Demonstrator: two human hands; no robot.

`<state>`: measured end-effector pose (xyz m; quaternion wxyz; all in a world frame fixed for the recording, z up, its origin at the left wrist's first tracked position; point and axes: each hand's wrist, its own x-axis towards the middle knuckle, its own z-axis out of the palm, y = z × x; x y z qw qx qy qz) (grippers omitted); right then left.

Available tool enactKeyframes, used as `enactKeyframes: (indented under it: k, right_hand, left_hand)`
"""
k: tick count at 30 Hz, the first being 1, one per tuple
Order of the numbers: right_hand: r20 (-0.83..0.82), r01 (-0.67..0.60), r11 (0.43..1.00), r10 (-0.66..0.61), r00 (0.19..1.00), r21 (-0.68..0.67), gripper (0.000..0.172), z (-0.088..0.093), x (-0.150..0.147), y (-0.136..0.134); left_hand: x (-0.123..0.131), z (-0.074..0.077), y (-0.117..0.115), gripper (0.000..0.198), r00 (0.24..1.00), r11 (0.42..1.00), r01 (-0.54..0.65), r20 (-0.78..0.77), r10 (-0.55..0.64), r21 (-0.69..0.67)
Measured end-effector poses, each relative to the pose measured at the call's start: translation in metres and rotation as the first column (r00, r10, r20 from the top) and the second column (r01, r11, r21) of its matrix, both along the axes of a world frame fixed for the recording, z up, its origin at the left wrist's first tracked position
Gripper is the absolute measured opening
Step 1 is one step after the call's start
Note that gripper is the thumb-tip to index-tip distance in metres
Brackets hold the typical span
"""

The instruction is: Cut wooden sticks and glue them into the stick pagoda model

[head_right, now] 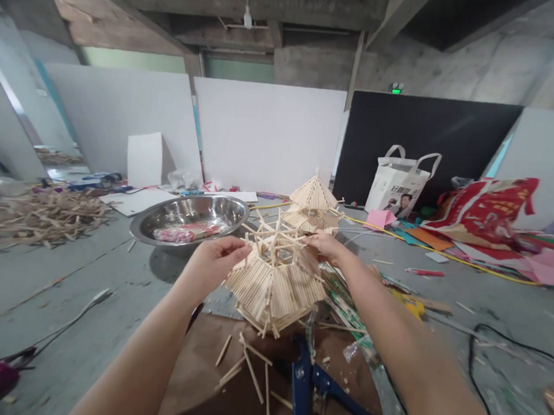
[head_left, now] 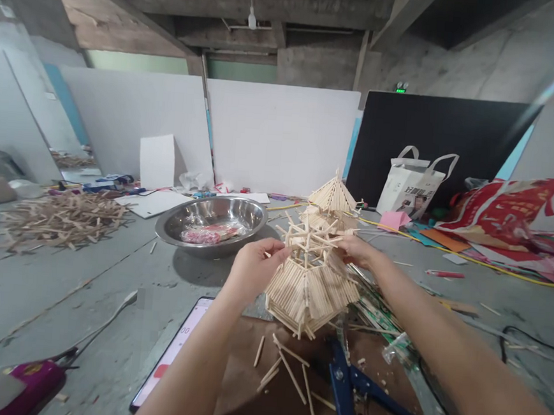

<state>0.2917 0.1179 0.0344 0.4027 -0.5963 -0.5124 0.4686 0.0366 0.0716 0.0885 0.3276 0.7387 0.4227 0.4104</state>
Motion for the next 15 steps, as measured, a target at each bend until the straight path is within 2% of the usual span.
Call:
enactKeyframes:
  k: [3, 5, 10, 15]
  right_hand:
    - [0.026, 0.015, 1.000, -0.015, 1.000, 0.010, 0.025, 0.000, -0.001, -0.010]
    - [0.049, 0.037, 0.999, -0.038, 0.998, 0.024, 0.026, 0.000, -0.002, -0.015]
    - [0.125, 0.120, 0.986, -0.135, 0.983, 0.118, 0.025, 0.002, -0.003, -0.020]
    - [0.165, 0.158, 0.958, -0.200, 0.966, 0.237, 0.029, 0.002, 0.006, -0.038]
  left_hand:
    - [0.002, 0.016, -0.003, 0.019, 0.994, 0.997, -0.044, 0.099, 0.038, 0.061]
    - [0.009, 0.026, 0.002, 0.018, 0.995, 0.995, -0.035, 0.096, 0.026, 0.098]
    - [0.035, 0.042, 0.029, 0.016, 0.999, 0.971, -0.019, -0.023, 0.025, 0.237]
    - [0.052, 0.044, 0.037, 0.014, 0.985, 0.947, 0.037, -0.174, 0.020, 0.318]
